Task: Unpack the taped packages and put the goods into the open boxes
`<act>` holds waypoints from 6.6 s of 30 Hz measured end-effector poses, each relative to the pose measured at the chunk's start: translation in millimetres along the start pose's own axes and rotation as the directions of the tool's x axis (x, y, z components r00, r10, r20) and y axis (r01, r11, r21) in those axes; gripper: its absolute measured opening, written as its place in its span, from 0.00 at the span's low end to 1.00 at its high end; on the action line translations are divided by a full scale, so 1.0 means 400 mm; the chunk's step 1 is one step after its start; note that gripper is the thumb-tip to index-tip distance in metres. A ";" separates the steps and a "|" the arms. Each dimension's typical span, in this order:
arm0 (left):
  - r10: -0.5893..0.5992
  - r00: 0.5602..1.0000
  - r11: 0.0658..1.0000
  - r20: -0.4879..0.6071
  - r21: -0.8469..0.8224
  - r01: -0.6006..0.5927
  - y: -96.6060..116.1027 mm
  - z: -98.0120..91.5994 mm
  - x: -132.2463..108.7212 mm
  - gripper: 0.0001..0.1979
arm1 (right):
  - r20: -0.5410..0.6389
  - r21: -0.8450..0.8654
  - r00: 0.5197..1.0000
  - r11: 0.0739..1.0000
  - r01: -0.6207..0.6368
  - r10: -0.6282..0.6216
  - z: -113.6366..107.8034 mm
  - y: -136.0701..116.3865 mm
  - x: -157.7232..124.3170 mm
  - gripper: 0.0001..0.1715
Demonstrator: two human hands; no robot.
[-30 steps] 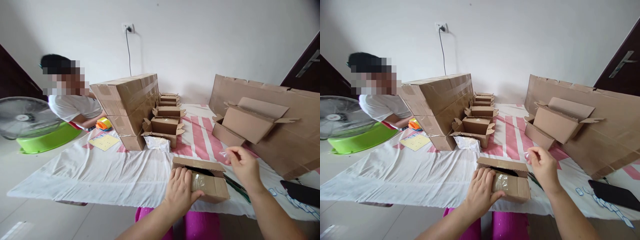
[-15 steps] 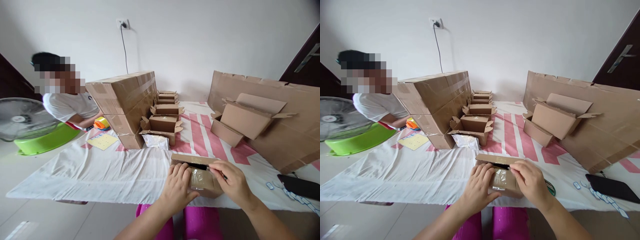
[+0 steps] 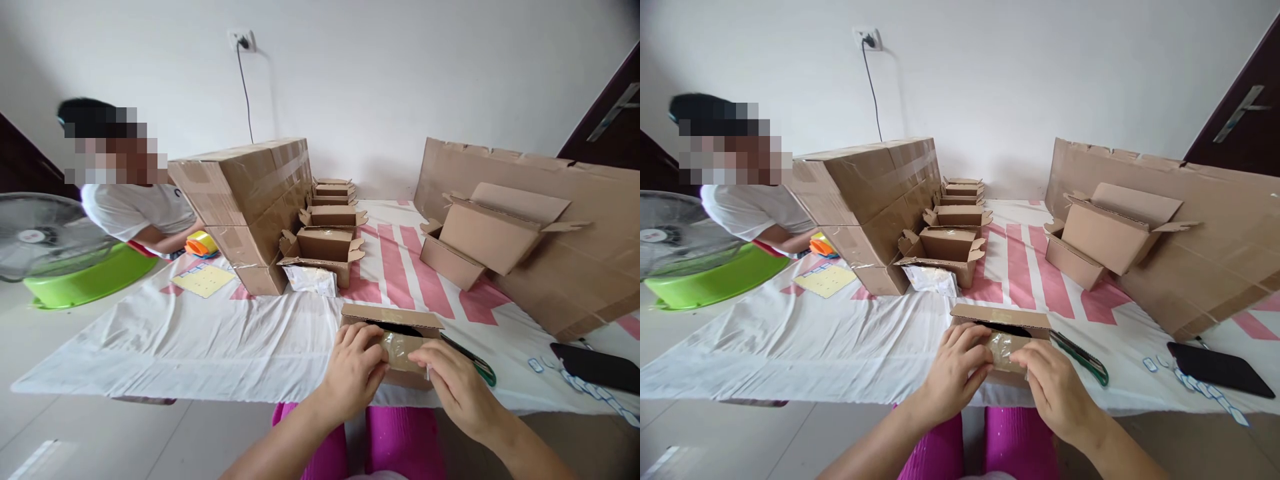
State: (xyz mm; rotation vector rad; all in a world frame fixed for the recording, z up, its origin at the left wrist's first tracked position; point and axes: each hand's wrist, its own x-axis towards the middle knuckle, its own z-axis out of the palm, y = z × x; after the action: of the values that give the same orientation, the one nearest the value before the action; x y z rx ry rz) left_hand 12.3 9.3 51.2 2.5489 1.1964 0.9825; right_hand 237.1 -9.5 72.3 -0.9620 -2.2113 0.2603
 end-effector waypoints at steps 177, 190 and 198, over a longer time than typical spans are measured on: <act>-0.006 0.996 0.989 -0.086 0.149 0.019 -0.001 0.065 -0.013 0.10 | -0.187 -0.220 0.982 0.975 -0.010 -0.032 0.066 0.038 0.037 0.08; -0.081 0.984 0.990 -0.159 0.105 0.098 -0.004 0.006 0.029 0.07 | -0.192 -0.228 0.981 0.974 -0.005 -0.040 0.073 0.034 0.027 0.09; -0.109 0.988 0.964 0.113 0.256 0.077 -0.026 -0.017 0.115 0.05 | -0.238 -0.233 0.970 0.972 -0.008 -0.049 0.076 0.032 0.018 0.09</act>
State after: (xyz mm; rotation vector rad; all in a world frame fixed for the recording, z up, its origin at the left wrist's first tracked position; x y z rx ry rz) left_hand 22.8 49.1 75.2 2.6642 1.4719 0.6752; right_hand 220.3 7.4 48.1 -1.0345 -2.0531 -0.1256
